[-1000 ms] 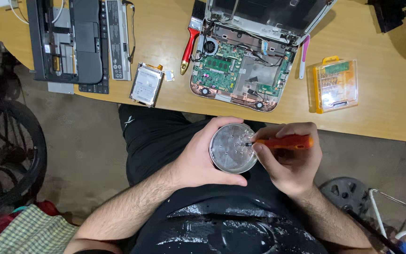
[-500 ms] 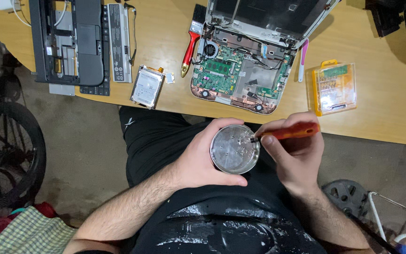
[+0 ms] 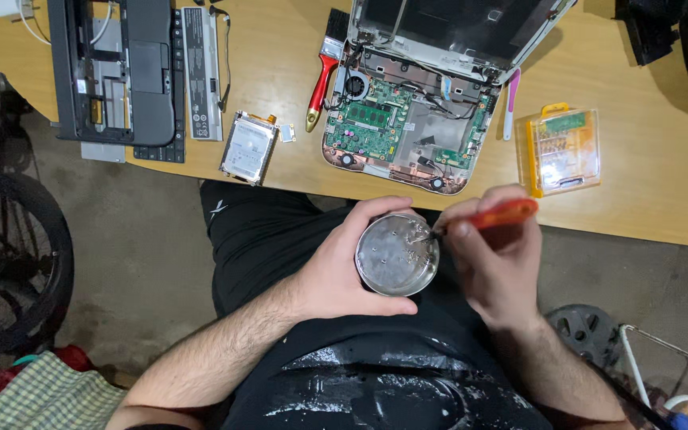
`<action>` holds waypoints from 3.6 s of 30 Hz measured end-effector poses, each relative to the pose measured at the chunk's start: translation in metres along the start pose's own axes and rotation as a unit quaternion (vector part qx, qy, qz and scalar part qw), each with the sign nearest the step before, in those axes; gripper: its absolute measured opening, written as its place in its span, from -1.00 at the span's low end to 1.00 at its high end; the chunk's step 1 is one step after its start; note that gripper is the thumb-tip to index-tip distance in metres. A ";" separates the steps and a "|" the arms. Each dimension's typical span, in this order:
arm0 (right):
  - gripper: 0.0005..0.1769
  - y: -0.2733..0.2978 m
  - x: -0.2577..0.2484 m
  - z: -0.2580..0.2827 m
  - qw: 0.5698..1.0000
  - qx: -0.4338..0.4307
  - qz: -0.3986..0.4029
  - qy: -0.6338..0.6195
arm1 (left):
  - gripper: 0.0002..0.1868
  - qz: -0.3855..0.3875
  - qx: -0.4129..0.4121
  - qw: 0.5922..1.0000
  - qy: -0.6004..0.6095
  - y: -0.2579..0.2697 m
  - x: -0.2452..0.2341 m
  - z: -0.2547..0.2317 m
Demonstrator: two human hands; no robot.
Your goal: The person works on a disassembled laptop, using a screwdriver to remove and install screws on the motherboard and internal components. They handle small screws, a metal container, and various laptop parts on a cluttered workbench.
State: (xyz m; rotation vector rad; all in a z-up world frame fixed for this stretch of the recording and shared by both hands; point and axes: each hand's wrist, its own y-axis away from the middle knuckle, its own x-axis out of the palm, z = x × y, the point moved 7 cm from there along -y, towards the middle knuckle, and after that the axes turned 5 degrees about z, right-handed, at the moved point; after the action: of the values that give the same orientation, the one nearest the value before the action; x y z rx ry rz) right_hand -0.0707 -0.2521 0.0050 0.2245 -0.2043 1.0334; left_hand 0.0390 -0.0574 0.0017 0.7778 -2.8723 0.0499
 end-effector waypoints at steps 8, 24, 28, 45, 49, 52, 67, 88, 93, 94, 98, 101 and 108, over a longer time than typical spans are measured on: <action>-0.67 0.004 0.001 -0.032 0.975 0.155 -0.064 -0.148 | 0.32 0.003 -0.010 1.000 0.002 0.002 -0.001 0.007; -0.70 -0.001 0.008 -0.043 0.970 0.188 -0.054 -0.144 | 0.11 0.002 0.061 0.993 -0.106 -0.004 -0.008 -0.013; -0.69 -0.002 0.013 -0.043 0.972 0.186 -0.041 -0.135 | 0.15 -0.007 0.066 0.983 -0.171 0.002 -0.007 -0.022; -0.73 -0.014 -0.003 -0.088 0.934 0.248 -0.073 -0.247 | 0.09 -0.119 0.021 0.919 -0.375 -0.018 -0.084 0.017; -0.76 -0.019 -0.002 -0.090 0.923 0.256 -0.115 -0.263 | 0.08 -0.189 0.016 0.891 -0.412 -0.041 -0.144 0.053; -0.82 -0.030 -0.011 -0.105 0.925 0.261 -0.121 -0.248 | 0.17 -0.214 -0.025 0.876 -0.431 -0.058 -0.191 0.095; -0.87 -0.058 -0.029 -0.130 0.924 0.248 -0.102 -0.271 | 0.11 -0.204 -0.138 0.833 -0.496 -0.128 -0.257 0.109; -0.78 -0.068 -0.078 -0.111 0.938 0.075 -0.078 -0.329 | -0.72 -0.110 -0.171 0.955 0.215 -0.112 -0.003 0.095; -0.76 -0.071 -0.081 -0.106 0.951 0.038 -0.062 -0.301 | -0.71 -0.096 -0.139 0.959 0.227 -0.116 0.007 0.097; -0.76 -0.070 -0.081 -0.106 0.951 0.038 -0.063 -0.301 | -0.71 -0.095 -0.139 0.959 0.228 -0.115 0.007 0.100; -0.75 -0.072 -0.072 -0.094 0.955 0.031 -0.055 -0.288 | -0.72 -0.100 -0.125 0.961 0.224 -0.116 0.005 0.107; -0.73 -0.072 -0.068 -0.091 0.959 0.030 -0.055 -0.276 | -0.74 -0.107 -0.121 0.960 0.227 -0.116 0.006 0.112; -0.66 -0.070 -0.063 -0.089 0.965 0.026 -0.057 -0.256 | -0.76 -0.123 -0.112 0.960 0.224 -0.115 0.003 0.110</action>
State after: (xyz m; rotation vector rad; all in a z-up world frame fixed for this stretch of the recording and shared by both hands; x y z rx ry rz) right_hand -0.0361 -0.3139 -0.1032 0.5448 -0.6251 0.8515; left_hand 0.0774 -0.1663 -0.1071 0.9306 -2.2923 -0.1132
